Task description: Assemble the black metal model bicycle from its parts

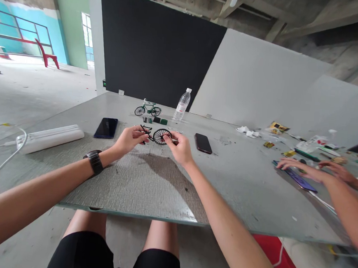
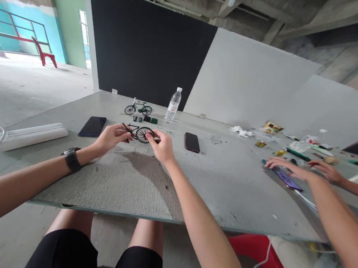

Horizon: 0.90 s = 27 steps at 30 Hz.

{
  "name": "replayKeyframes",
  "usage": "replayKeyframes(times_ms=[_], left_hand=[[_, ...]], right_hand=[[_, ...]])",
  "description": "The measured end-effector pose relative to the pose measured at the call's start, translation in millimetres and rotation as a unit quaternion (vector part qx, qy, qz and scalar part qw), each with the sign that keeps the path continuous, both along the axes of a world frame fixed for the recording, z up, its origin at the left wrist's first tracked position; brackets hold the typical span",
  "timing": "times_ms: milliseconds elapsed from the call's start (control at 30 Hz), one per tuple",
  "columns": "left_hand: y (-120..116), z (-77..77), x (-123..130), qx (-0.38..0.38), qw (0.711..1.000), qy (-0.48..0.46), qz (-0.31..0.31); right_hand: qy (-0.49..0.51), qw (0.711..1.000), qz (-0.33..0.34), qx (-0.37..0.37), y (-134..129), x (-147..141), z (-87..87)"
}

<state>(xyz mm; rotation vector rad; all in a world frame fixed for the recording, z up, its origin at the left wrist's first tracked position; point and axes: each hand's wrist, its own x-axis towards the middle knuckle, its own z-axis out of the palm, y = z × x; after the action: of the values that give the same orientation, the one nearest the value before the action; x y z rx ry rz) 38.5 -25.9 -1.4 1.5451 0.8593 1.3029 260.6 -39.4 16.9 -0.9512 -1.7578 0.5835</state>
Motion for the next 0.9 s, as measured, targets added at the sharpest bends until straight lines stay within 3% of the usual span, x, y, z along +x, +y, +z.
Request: replayKeyframes(times_ms=[400, 733, 900], left_hand=[[-9, 3.9, 6, -0.038, 0.999, -0.022, -0.020], [-11, 7.1, 4, -0.029, 0.996, 0.060, -0.065], [-10, 8.8, 4, -0.035, 0.995, 0.059, -0.071]], right_hand=[[0.048, 0.996, 0.053, -0.059, -4, -15, -9.0], [0.040, 0.995, 0.060, -0.074, -8, -16, -6.4], [0.063, 0.991, 0.059, -0.101, -12, -18, -2.5]])
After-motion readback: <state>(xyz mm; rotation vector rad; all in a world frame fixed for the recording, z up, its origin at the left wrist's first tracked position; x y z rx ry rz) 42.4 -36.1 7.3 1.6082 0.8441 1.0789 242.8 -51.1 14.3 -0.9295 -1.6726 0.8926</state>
